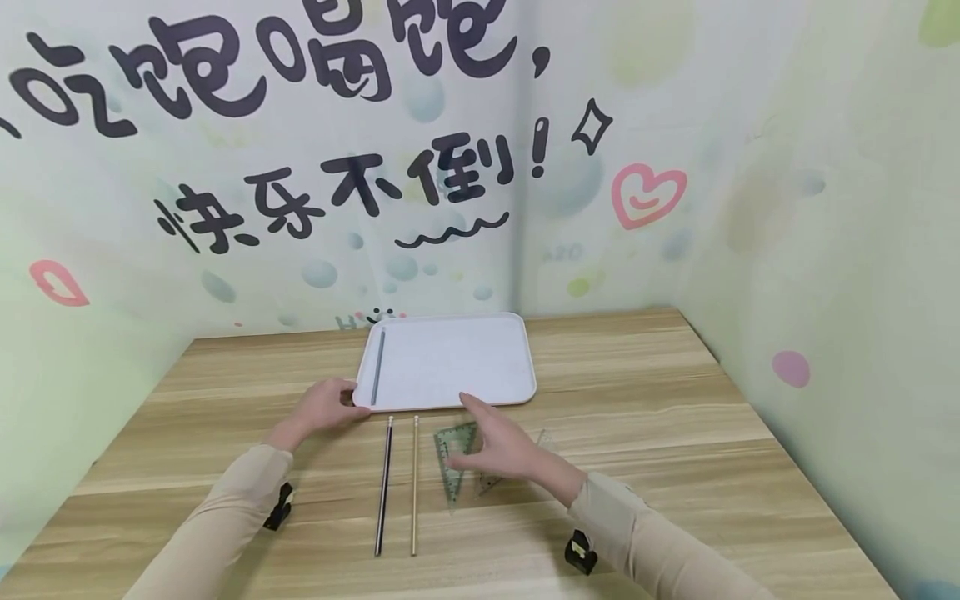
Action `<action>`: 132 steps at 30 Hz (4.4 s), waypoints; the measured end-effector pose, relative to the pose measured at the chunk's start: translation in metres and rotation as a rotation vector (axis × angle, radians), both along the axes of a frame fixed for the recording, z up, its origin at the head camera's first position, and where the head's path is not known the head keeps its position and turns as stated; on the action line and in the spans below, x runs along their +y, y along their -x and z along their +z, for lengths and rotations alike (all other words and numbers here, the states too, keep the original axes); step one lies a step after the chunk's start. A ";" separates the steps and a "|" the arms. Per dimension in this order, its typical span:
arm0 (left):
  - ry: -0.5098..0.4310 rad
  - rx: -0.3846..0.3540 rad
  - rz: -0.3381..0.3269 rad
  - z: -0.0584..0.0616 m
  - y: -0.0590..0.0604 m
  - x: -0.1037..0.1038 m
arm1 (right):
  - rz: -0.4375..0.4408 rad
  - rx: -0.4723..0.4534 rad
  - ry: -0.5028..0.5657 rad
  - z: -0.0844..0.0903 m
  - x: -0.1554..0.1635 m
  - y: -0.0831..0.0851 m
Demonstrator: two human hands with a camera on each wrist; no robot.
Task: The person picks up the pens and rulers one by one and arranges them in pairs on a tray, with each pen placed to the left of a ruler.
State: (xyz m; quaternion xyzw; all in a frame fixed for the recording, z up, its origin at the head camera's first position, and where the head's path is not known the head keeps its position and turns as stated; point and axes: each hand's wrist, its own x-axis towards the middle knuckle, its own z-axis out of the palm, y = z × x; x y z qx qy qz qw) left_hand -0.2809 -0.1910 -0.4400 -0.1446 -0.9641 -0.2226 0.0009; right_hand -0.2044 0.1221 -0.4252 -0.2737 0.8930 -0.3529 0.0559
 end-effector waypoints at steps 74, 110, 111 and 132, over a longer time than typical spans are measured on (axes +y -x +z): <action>-0.004 -0.035 0.020 0.002 -0.003 0.003 | 0.237 0.130 -0.415 -0.007 -0.017 0.042; -0.008 -0.032 0.008 0.006 -0.005 0.003 | 0.251 -0.021 -0.301 -0.006 -0.015 0.058; -0.012 -0.035 0.008 0.006 -0.006 0.003 | 0.252 -0.031 -0.292 -0.006 -0.015 0.059; -0.006 -0.035 0.010 0.007 -0.007 0.004 | 0.315 -0.092 -0.165 -0.004 -0.007 0.067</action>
